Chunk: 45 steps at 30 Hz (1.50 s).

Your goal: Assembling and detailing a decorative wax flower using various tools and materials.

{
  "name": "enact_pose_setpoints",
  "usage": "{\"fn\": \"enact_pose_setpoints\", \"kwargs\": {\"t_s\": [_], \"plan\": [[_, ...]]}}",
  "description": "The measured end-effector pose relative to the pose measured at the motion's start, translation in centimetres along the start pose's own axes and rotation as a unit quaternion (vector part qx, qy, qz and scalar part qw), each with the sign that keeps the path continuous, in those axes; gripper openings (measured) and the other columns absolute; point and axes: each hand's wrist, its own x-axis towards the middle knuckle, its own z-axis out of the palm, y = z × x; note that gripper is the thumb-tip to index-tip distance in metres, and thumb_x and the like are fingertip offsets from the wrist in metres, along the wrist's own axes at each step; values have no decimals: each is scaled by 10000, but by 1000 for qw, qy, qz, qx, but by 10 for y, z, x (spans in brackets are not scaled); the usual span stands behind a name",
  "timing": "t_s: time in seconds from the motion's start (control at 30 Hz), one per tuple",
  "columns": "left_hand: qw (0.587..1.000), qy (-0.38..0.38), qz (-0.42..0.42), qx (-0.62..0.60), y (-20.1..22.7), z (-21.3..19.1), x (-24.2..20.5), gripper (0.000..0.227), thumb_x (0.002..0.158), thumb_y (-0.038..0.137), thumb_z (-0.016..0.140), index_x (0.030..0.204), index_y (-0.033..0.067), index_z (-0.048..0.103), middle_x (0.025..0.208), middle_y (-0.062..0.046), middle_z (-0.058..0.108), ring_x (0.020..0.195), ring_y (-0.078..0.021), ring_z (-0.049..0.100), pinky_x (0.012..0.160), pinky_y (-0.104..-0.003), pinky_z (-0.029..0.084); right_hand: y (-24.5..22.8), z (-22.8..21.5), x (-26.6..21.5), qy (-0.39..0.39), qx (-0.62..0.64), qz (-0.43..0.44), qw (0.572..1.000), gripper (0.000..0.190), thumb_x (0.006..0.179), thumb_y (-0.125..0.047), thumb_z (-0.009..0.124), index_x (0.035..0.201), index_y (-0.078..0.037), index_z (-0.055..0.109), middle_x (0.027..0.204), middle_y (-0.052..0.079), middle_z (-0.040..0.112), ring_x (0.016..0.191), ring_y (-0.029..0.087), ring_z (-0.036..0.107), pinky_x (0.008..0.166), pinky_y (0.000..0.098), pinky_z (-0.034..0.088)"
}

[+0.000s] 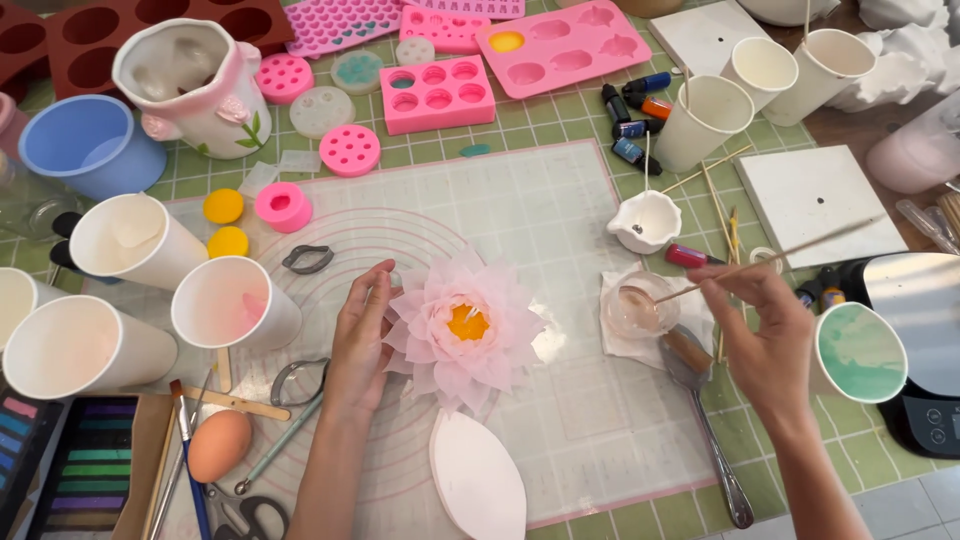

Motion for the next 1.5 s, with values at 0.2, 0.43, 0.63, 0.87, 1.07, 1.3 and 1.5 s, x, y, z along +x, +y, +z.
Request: {"fn": "enact_pose_setpoints", "kwargs": {"t_s": [0.2,0.43,0.63,0.87,1.07,1.3,1.5], "plan": [[998,-45,19,-39,-16,-13,9,501,958,383,665,1383,138,562,1036,-6,644,874,-86,636,642,-255,510,24,7,-11,0,-86,-17,996,134,939,-60,740,1065,-31,704,1074,64,727,1050,124,684,976,285,529],[999,-43,-16,-9,-2,-5,1,473,932,270,693,1367,125,580,1017,-66,712,888,-103,654,658,-263,512,8,11,-14,-1,-247,-69,967,118,925,-96,792,1035,-79,752,1012,28,758,1028,165,659,975,320,414],[995,-89,18,-43,-7,-8,5,480,940,198,697,1387,82,565,1026,-75,718,924,-97,676,747,-254,544,22,14,-21,66,3,37,997,205,989,-61,732,1159,3,637,1097,91,737,1055,117,711,912,249,525],[994,-88,20,-67,-13,-9,11,444,958,184,677,1367,56,560,1010,-61,713,912,-103,680,741,-268,556,41,5,-27,126,151,115,974,168,1067,-42,679,1195,30,598,1110,124,728,983,111,687,871,227,529],[992,-93,26,-79,-12,-8,8,437,955,178,675,1354,44,559,990,-52,717,897,-107,685,737,-275,561,48,1,-30,145,202,137,959,121,1099,-41,656,1192,18,605,1100,114,724,907,79,632,847,206,503],[992,-93,23,-81,-15,-8,9,409,962,187,677,1341,67,581,994,-64,724,892,-101,682,731,-274,556,30,17,-25,117,304,132,936,93,1101,-23,636,1184,2,602,1056,100,724,876,85,612,834,202,485],[989,-104,38,-97,-22,-10,14,408,972,175,663,1344,40,562,1026,-72,717,903,-111,697,750,-286,574,-10,73,-17,35,264,118,957,143,1041,-19,649,1176,4,606,1057,104,743,903,90,645,814,211,503]]}}
